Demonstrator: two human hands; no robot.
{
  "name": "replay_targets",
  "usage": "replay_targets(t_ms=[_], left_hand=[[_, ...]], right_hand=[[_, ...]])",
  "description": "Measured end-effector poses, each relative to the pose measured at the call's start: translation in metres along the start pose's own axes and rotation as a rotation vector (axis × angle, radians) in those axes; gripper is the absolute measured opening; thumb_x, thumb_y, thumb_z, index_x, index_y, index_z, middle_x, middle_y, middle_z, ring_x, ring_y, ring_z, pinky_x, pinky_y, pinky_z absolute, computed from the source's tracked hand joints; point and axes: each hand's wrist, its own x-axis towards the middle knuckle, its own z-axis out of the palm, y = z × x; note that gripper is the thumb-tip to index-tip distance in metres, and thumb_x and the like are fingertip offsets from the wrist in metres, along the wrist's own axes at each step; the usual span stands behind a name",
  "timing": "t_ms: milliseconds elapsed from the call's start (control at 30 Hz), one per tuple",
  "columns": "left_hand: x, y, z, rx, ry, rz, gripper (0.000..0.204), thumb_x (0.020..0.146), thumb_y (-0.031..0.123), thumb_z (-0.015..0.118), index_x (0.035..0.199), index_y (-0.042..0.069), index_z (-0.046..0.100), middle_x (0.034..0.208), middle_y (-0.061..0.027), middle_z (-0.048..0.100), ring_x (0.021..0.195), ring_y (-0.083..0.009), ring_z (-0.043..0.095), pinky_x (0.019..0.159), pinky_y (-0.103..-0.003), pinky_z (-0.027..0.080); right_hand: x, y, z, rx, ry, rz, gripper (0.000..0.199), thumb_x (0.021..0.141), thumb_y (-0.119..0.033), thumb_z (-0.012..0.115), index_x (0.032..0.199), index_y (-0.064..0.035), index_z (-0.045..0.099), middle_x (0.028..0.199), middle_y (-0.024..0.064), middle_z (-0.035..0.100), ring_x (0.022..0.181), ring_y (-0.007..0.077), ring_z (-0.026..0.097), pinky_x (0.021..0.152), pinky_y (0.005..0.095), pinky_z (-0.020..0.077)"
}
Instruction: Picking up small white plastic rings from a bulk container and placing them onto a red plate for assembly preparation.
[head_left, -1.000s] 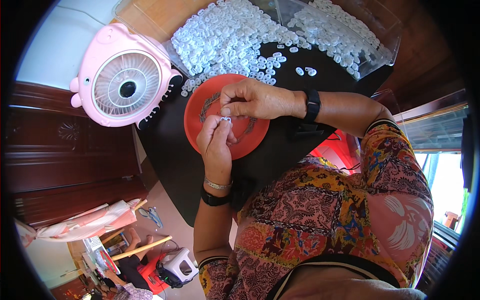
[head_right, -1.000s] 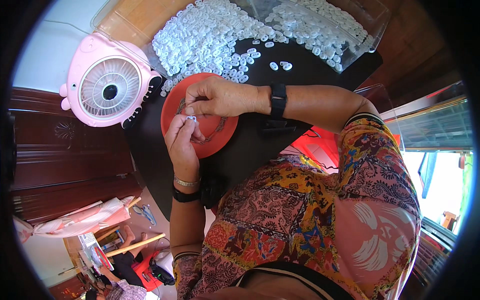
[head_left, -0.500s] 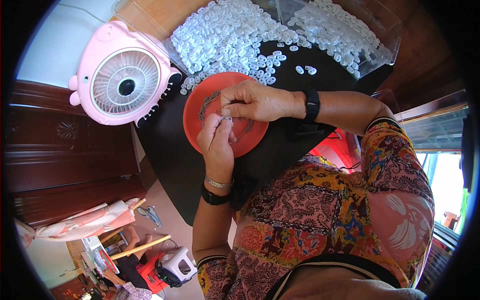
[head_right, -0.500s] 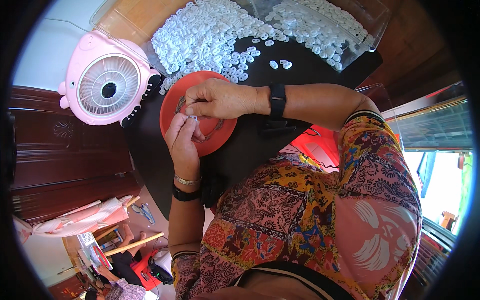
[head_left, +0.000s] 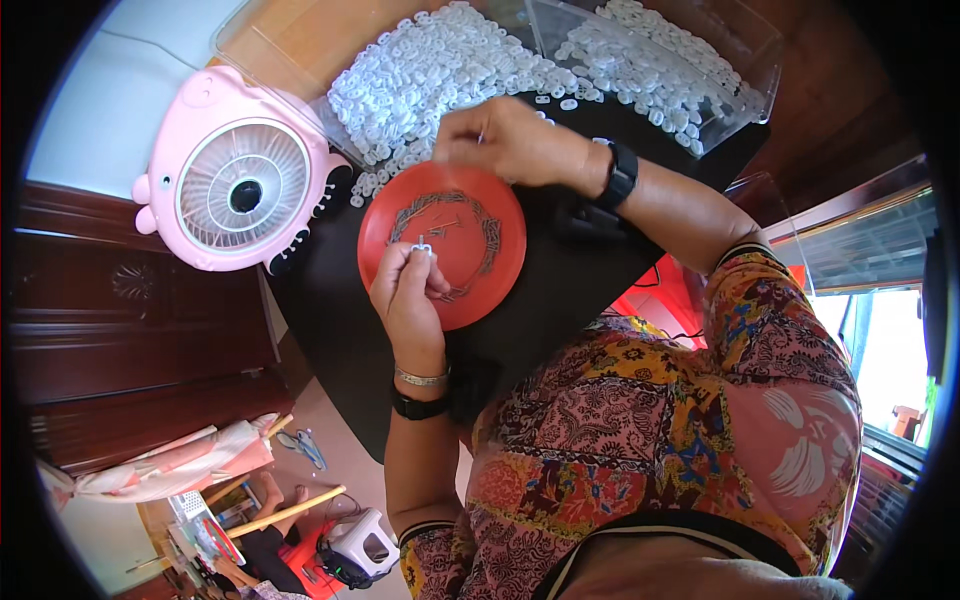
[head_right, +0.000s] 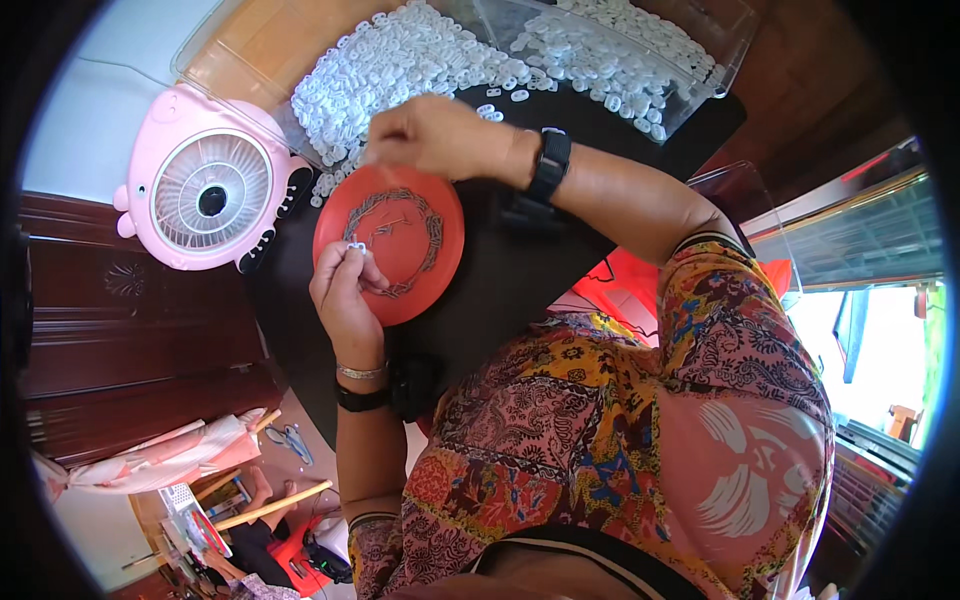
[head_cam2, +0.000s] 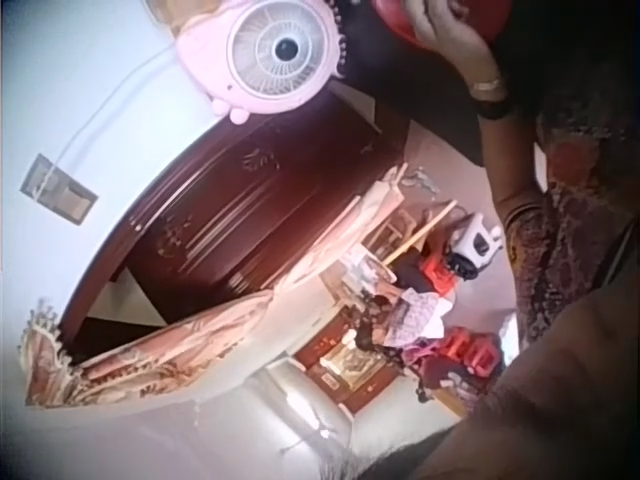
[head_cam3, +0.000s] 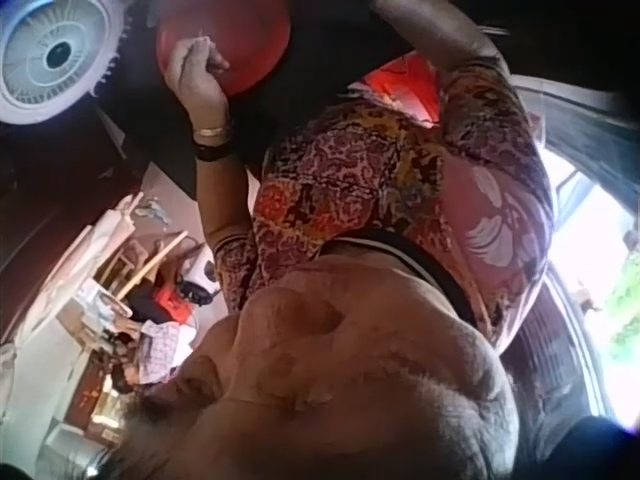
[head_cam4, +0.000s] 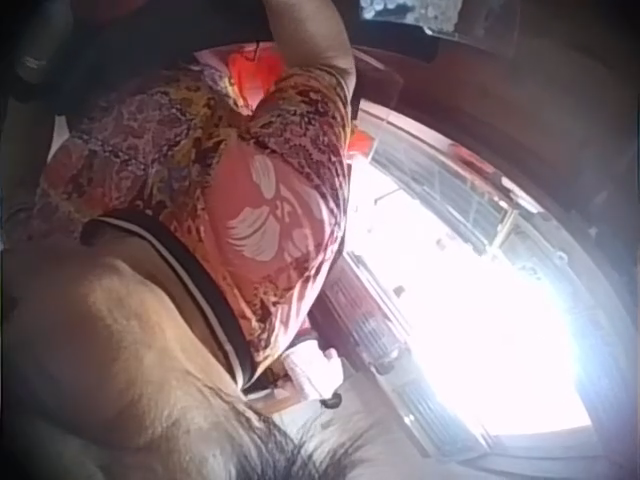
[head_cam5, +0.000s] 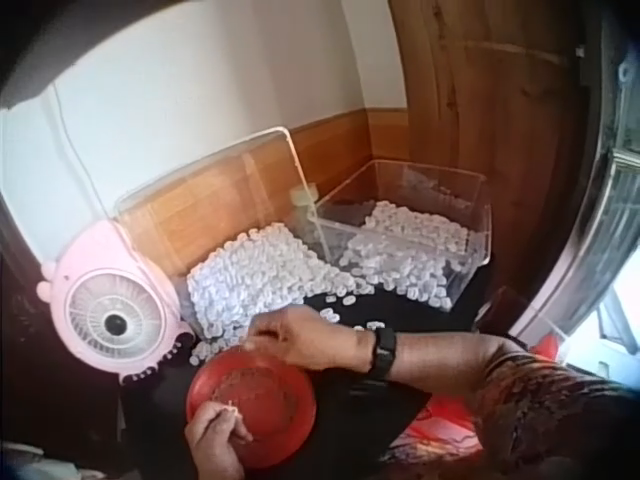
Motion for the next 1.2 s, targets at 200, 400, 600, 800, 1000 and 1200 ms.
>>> replay_targets(t_ms=[200,400,600,800,1000,1200], left_hand=[[0.0,-0.001,0.0,-0.031,-0.006,-0.008,0.016,0.09,0.013,0.047,0.08,0.003,0.054,0.065,-0.003,0.054,0.055,-0.0103,0.051,0.052,-0.022,0.038],[0.0,0.001,0.001,-0.018,-0.02,0.004,0.016,0.09,0.014,0.048,0.08,0.003,0.054,0.065,-0.003,0.053,0.055,-0.0106,0.051,0.053,-0.022,0.038],[-0.001,0.002,0.003,-0.038,-0.02,-0.002,0.016,0.089,0.013,0.05,0.078,0.002,0.054,0.062,-0.0022,0.053,0.056,-0.009,0.05,0.053,-0.022,0.037],[-0.002,0.003,0.004,-0.069,-0.044,-0.015,0.016,0.089,0.013,0.049,0.079,0.002,0.055,0.063,-0.0029,0.055,0.056,-0.0096,0.051,0.054,-0.022,0.039],[-0.003,0.004,0.007,-0.05,-0.127,-0.039,0.017,0.09,0.012,0.044,0.085,0.0,0.054,0.08,-0.011,0.063,0.067,-0.016,0.06,0.06,-0.024,0.045],[-0.002,0.006,0.006,-0.178,-0.135,-0.04,0.016,0.09,0.011,0.046,0.084,0.0,0.056,0.085,-0.012,0.065,0.07,-0.015,0.061,0.061,-0.023,0.045]], right_hand=[[0.002,0.041,-0.023,-0.665,-0.105,0.122,0.019,0.077,-0.025,0.06,0.084,-0.0084,0.066,0.079,0.0112,0.066,0.08,0.0319,0.064,0.072,0.0418,0.0503],[0.002,0.046,-0.01,-0.85,-0.137,0.075,0.017,0.078,-0.024,0.061,0.08,-0.0075,0.063,0.081,0.0126,0.065,0.079,0.0332,0.063,0.071,0.0434,0.0496],[0.005,0.045,-0.009,-0.912,-0.207,0.072,0.018,0.079,-0.021,0.06,0.082,-0.0049,0.066,0.081,0.016,0.066,0.081,0.0338,0.064,0.074,0.0424,0.0509],[0.002,0.048,-0.017,-0.477,-0.037,-0.016,0.019,0.082,-0.014,0.059,0.091,0.001,0.065,0.08,0.0154,0.067,0.074,0.0244,0.066,0.069,0.034,0.0523],[-0.001,0.008,0.007,0.528,-0.176,0.283,0.016,0.088,-0.009,0.059,0.1,0.0007,0.066,0.084,0.0021,0.066,0.074,0.006,0.06,0.068,0.0207,0.0501],[-0.018,-0.017,0.038,0.574,-0.245,0.092,0.012,0.087,-0.005,0.062,0.098,-0.0007,0.063,0.088,0.0013,0.065,0.083,0.0072,0.06,0.077,0.0241,0.0483]])
